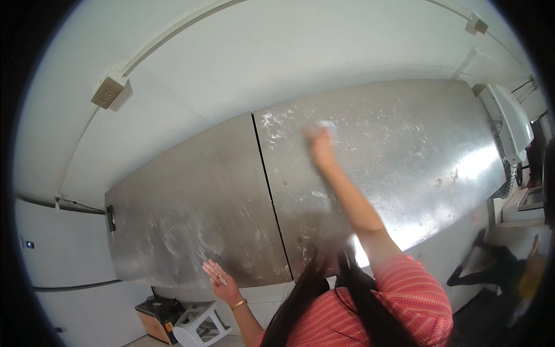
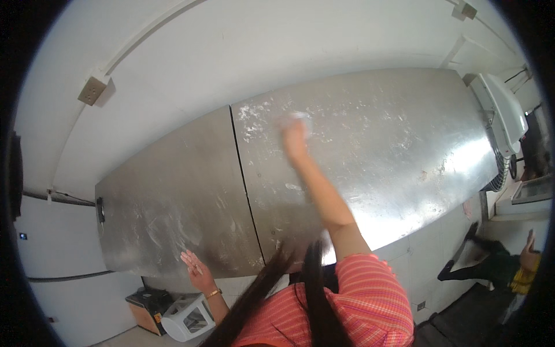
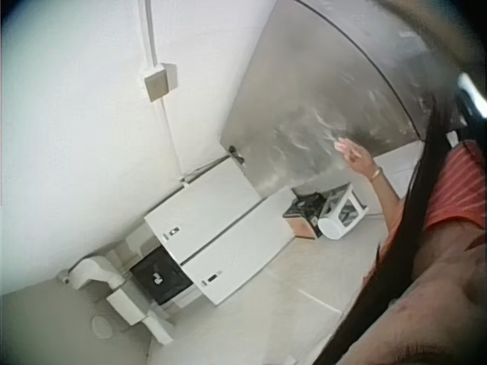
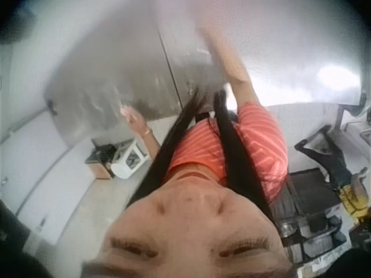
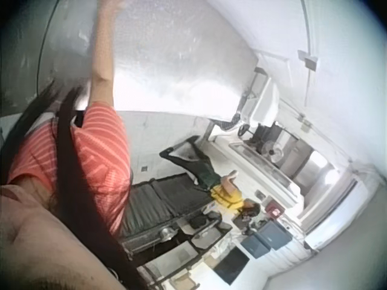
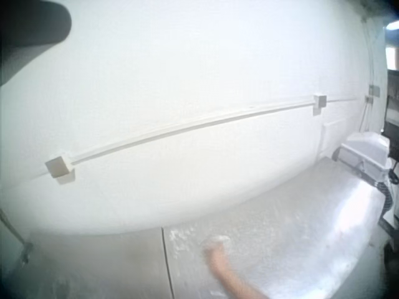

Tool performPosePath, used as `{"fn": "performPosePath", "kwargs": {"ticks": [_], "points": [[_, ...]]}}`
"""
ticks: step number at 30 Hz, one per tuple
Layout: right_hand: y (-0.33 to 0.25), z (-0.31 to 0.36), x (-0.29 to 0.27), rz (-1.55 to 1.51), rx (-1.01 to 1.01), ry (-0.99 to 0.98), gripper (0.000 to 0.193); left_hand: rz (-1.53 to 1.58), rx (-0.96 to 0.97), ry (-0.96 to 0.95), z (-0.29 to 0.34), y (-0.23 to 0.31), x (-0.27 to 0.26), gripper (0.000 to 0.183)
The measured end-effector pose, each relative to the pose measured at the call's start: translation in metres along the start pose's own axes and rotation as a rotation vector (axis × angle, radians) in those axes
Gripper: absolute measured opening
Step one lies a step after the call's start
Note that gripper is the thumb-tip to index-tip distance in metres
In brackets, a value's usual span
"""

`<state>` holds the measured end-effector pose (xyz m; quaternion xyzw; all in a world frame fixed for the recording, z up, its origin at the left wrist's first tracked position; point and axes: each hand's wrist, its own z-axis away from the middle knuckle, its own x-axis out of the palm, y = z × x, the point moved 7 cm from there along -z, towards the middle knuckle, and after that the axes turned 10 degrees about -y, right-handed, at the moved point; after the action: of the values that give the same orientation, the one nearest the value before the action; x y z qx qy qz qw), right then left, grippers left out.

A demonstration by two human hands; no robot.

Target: The person places small red fillings onto round dough discs, folds them into dumplings, and arranges them on a metal tray. After filling the tray, the person wipes flour and residue from the stainless steel worktable using a cloth.

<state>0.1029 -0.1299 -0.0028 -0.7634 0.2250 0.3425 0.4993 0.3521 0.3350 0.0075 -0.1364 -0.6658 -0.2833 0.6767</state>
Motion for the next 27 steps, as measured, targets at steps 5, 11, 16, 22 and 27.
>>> {"fn": "performPosePath", "kwargs": {"ticks": [5,11,16,22,27], "points": [[-0.132,-0.008,0.144,0.1,-0.52,-0.133,0.028,0.01,0.044,-0.019,0.0,0.006,-0.002,0.055],[0.035,-0.076,0.055,0.317,0.001,0.082,0.038,0.007,-0.005,0.023,0.005,0.011,-0.013,0.054],[0.162,-0.026,-0.091,0.371,0.373,0.282,0.029,-0.003,-0.041,-0.026,0.0,0.003,-0.009,0.053],[0.006,-0.05,0.041,0.068,-0.123,0.124,0.031,-0.034,-0.062,-0.134,-0.011,-0.002,0.007,0.055],[-0.105,-0.079,0.153,0.293,-0.316,-0.106,0.04,0.043,-0.045,-0.162,0.002,0.0,0.026,0.056]]}}
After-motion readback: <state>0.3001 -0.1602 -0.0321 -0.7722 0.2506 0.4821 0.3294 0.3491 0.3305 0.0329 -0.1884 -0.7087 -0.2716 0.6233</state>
